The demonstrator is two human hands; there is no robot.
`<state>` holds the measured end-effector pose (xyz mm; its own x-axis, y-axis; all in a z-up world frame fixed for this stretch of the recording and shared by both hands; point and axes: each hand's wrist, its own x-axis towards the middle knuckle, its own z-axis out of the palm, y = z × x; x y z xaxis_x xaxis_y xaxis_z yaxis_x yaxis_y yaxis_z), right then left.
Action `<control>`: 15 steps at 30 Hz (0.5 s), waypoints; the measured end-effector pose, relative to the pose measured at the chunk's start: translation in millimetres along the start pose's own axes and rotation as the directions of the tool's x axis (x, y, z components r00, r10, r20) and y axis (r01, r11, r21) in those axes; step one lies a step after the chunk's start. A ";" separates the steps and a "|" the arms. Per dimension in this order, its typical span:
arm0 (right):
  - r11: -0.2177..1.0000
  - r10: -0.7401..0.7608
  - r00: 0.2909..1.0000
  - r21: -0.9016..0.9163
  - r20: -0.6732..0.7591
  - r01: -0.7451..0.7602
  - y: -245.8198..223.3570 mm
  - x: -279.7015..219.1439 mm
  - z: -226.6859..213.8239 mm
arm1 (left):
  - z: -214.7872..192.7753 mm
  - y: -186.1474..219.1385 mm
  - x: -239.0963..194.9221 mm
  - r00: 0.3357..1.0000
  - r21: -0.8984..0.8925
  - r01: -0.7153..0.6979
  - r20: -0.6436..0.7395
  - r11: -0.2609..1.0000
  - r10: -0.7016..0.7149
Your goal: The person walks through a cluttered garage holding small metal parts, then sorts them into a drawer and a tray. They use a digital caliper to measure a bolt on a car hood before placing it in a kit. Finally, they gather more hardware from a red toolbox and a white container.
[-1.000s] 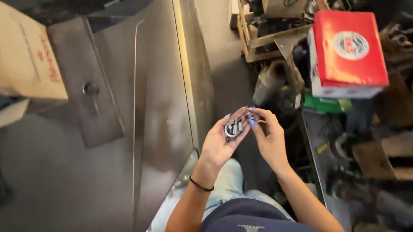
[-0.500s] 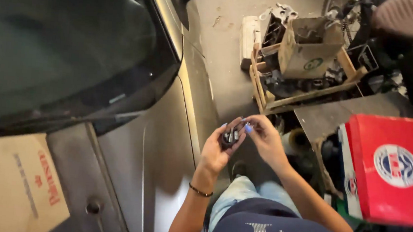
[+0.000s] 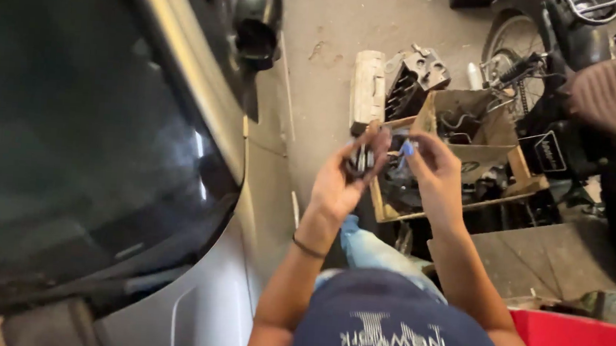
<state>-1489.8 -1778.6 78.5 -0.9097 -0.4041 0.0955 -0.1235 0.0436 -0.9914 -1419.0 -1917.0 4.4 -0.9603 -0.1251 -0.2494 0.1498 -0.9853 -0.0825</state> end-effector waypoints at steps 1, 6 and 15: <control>1.000 0.013 1.000 -0.005 -0.004 -0.013 4.9 20.1 -8.0 | 11.1 1.5 20.9 1.000 -0.006 0.007 -0.011 1.000 -0.007; 0.999 -0.008 0.997 0.049 -0.075 0.012 -8.6 129.1 -22.7 | 95.5 26.9 130.5 0.985 -0.011 0.127 0.116 0.992 -0.125; 0.998 -0.061 0.953 0.009 -0.297 0.067 19.0 287.0 -26.1 | 147.7 66.9 345.4 0.939 0.066 0.304 0.150 0.950 -0.311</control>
<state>-1763.6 -1869.8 89.4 -0.9771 -0.1162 0.1784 -0.1805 0.0084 -0.9835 -1775.4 -2043.4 55.3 -0.9832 0.1712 -0.0638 -0.1651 -0.9821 -0.0907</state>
